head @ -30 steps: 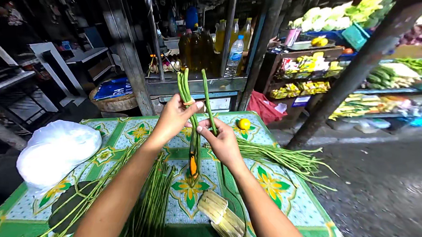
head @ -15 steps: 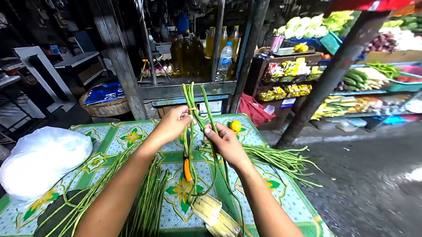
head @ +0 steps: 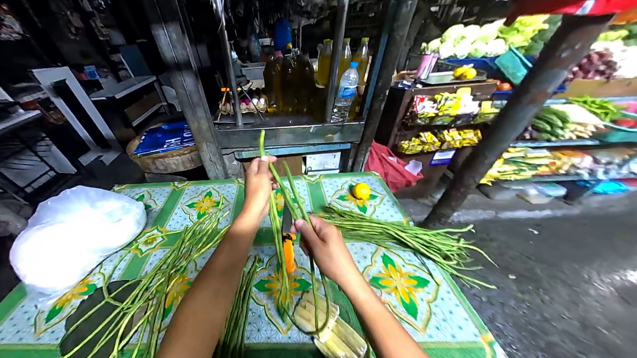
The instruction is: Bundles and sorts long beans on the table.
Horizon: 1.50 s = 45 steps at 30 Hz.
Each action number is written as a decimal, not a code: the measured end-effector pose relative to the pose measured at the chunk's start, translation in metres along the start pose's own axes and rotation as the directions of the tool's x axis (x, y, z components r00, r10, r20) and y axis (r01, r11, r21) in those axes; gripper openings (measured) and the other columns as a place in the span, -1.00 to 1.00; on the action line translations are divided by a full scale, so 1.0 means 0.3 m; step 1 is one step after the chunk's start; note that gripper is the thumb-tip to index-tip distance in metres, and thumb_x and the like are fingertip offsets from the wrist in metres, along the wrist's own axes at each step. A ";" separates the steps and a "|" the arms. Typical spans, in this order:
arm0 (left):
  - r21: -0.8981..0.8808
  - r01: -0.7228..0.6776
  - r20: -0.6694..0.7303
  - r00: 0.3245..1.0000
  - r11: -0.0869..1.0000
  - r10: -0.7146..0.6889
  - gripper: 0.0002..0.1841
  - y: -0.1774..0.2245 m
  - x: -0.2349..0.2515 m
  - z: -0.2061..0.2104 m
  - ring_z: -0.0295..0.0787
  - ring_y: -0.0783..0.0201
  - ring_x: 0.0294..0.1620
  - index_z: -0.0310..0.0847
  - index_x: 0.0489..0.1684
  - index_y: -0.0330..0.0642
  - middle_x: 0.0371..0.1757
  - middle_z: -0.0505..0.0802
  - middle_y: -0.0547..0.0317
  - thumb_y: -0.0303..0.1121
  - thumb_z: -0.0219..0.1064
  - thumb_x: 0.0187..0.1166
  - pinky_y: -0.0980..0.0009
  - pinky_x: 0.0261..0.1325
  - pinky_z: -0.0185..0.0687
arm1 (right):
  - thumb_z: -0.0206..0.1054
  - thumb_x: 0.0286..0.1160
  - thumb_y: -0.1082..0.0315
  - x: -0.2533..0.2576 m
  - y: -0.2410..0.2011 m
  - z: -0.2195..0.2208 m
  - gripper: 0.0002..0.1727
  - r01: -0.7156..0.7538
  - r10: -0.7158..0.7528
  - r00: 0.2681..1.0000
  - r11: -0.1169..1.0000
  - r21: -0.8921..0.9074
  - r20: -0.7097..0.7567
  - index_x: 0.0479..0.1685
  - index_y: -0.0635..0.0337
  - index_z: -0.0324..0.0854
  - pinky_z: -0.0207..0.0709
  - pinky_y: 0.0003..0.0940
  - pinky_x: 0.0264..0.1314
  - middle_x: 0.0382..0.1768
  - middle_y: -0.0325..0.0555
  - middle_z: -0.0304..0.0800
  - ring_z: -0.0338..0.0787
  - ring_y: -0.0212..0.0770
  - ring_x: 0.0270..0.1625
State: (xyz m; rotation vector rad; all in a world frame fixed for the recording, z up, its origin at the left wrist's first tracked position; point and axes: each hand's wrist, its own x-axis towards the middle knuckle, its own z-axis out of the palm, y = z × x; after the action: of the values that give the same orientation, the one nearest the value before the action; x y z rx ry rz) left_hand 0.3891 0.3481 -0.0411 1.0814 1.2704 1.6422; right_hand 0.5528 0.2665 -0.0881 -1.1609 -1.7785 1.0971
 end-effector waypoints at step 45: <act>0.957 -0.083 0.028 0.979 0.276 0.200 -0.67 -0.034 0.255 -0.841 0.65 -0.53 0.24 0.70 0.14 -0.46 0.19 0.69 -0.57 -0.31 0.19 0.79 -0.49 0.28 0.47 | -0.17 0.80 0.33 -0.193 0.109 -0.066 -0.69 -0.021 0.108 0.989 0.783 0.621 -0.103 -0.04 0.13 0.52 0.64 -0.58 -0.59 -0.63 -0.35 0.64 0.65 -0.46 -0.68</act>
State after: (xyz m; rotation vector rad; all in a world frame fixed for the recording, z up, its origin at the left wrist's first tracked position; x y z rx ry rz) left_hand 0.1272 0.3420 -0.0739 1.8630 2.4383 0.8717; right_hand 0.5993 0.2246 -0.1180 -0.8554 -1.1301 1.4621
